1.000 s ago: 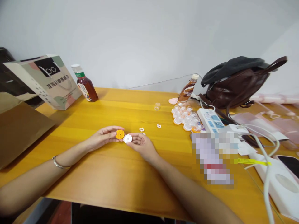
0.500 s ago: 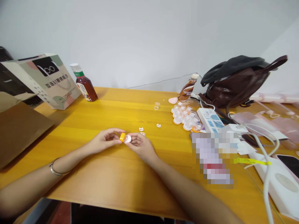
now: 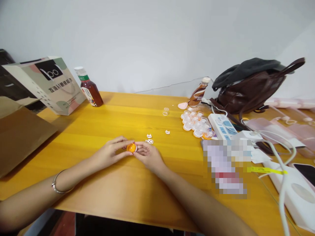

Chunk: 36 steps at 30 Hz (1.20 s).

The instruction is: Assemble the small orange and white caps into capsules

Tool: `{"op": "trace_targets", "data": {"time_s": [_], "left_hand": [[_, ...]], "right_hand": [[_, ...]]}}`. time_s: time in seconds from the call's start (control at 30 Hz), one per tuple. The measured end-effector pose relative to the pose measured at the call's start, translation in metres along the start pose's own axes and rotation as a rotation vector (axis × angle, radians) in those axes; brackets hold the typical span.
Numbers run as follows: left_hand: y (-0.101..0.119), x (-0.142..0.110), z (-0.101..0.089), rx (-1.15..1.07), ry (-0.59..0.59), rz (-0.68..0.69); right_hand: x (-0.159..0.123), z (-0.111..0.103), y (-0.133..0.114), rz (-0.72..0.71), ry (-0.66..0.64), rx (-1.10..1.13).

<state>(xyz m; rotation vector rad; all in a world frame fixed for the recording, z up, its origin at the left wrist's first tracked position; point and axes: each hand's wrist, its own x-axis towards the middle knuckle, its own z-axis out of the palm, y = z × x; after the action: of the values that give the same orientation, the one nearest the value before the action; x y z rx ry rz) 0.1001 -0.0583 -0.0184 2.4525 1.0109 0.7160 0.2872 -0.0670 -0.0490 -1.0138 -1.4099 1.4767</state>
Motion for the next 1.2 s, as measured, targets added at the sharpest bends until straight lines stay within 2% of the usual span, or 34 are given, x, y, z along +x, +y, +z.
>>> {"op": "trace_targets", "data": {"time_s": [0.33, 0.6, 0.9, 1.2], "left_hand": [[0.001, 0.001, 0.002, -0.025, -0.009, -0.035], [-0.004, -0.001, 0.004, -0.147, 0.001, -0.073], [-0.008, 0.000, 0.002, -0.177, -0.020, -0.007], [-0.003, -0.003, -0.001, -0.148, -0.020, 0.057]], "right_hand": [[0.000, 0.001, 0.005, -0.005, -0.008, 0.052], [0.001, 0.002, 0.007, 0.023, 0.013, 0.050], [0.001, 0.003, 0.002, 0.043, 0.015, 0.042], [-0.002, 0.001, -0.005, 0.046, -0.050, 0.054]]}}
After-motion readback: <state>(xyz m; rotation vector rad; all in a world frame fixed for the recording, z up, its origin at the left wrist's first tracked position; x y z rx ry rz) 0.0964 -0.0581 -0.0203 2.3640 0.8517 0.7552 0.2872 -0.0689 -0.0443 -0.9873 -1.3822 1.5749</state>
